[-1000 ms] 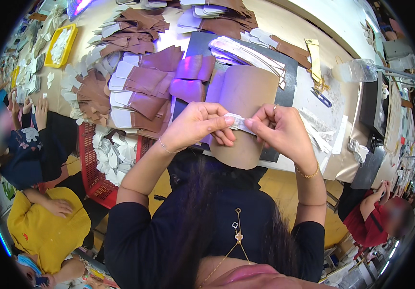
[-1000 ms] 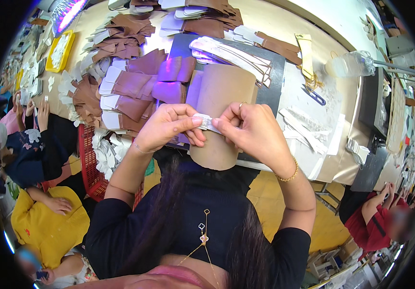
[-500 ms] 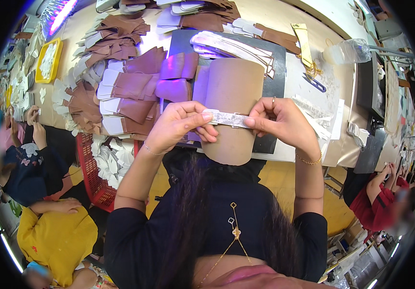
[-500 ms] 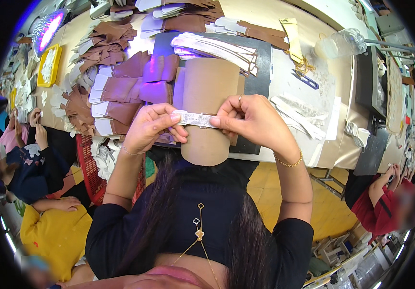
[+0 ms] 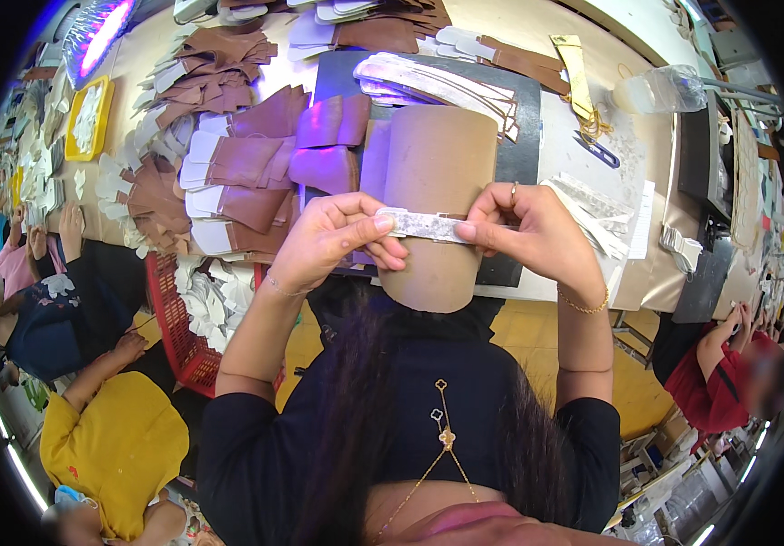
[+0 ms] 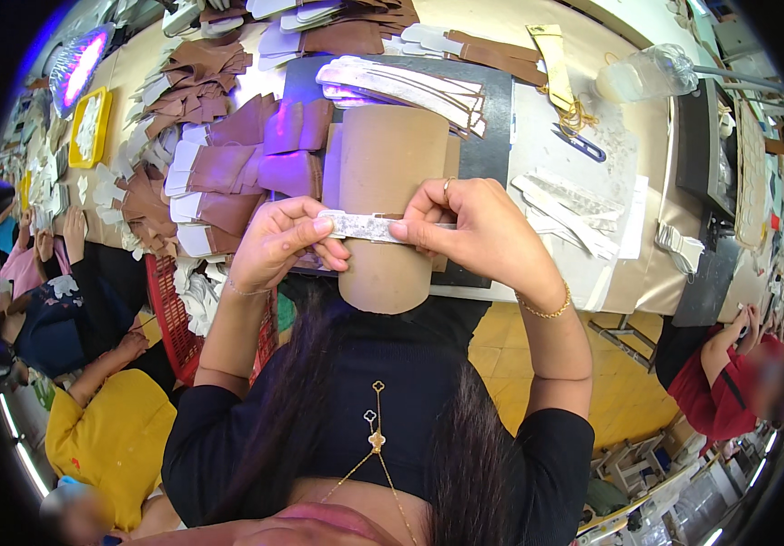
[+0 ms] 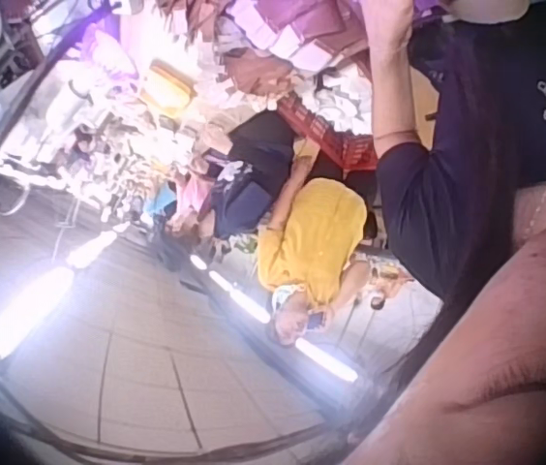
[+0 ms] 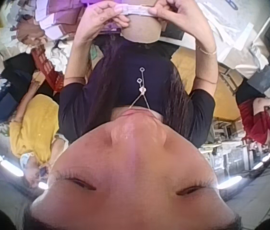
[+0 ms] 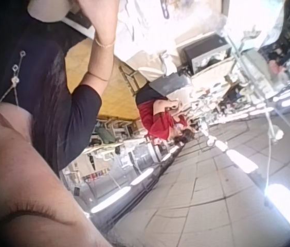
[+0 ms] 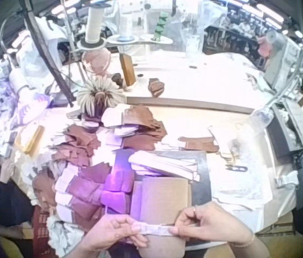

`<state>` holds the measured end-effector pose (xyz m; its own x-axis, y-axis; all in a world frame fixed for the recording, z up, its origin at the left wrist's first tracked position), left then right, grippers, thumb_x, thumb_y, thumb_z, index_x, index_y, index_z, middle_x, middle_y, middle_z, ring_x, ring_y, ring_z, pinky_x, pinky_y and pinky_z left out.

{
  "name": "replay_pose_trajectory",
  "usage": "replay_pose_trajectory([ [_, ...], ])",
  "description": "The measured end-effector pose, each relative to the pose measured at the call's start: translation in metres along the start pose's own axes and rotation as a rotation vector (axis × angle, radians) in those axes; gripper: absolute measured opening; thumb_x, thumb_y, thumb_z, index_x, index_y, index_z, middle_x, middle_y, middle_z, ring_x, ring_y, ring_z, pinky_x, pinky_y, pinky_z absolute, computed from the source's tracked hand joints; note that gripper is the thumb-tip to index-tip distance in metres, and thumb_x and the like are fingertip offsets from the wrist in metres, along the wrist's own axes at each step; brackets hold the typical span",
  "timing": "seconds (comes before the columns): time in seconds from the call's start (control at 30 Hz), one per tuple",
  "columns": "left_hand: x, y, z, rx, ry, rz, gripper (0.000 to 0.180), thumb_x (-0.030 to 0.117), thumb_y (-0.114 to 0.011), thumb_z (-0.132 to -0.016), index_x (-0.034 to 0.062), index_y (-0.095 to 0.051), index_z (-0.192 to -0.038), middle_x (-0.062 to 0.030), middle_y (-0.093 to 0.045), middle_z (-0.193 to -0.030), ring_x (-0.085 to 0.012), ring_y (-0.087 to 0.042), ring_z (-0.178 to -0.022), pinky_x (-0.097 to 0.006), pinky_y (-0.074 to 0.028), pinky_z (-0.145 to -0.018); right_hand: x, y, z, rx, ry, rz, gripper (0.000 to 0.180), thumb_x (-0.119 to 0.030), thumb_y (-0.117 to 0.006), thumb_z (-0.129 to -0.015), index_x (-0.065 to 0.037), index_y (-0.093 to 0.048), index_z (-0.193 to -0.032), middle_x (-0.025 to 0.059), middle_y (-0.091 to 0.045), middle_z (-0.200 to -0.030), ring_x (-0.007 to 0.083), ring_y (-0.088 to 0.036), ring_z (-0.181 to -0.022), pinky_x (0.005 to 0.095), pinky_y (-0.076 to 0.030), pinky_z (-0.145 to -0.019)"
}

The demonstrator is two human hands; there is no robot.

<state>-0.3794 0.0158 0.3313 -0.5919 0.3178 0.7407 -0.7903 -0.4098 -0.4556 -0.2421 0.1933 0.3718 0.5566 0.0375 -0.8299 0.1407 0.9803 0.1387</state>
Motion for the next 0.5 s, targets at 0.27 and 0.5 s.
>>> replay_pose_trajectory([
  [0.27, -0.0023, -0.0024, -0.0023, 0.047, -0.009, 0.014, 0.018, 0.014, -0.057, -0.089, -0.0043, -0.058, -0.090, -0.0154, -0.066, -0.074, -0.0185, -0.066, -0.062, -0.027, -0.054, -0.060, -0.0014, -0.0006, 0.0002, 0.026, 0.001, 0.068, 0.022, -0.019, -0.069, -0.083, -0.001, -0.059, -0.076, -0.0010, -0.059, -0.064, 0.0021, -0.053, -0.058, 0.0170, -0.040, -0.051],
  [0.5, -0.0047, -0.0025, -0.0059, 0.064, -0.026, -0.017, 0.017, 0.013, -0.058, -0.088, -0.0037, -0.058, -0.088, -0.0140, -0.064, -0.070, -0.0176, -0.064, -0.056, -0.026, -0.053, -0.056, -0.0064, -0.0017, 0.0021, 0.123, 0.043, 0.210, 0.027, -0.023, -0.072, -0.079, -0.001, -0.059, -0.070, -0.0023, -0.055, -0.056, 0.0021, -0.046, -0.053, 0.0190, -0.036, -0.048],
])
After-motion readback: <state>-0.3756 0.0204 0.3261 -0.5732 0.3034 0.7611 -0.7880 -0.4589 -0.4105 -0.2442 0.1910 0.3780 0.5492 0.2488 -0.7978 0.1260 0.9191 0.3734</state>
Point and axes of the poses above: each hand's wrist, its own z-axis away from the middle knuckle, its own y-axis out of the back of the hand, x = y × z, the point moved 3 cm from there along -z, towards the middle knuckle
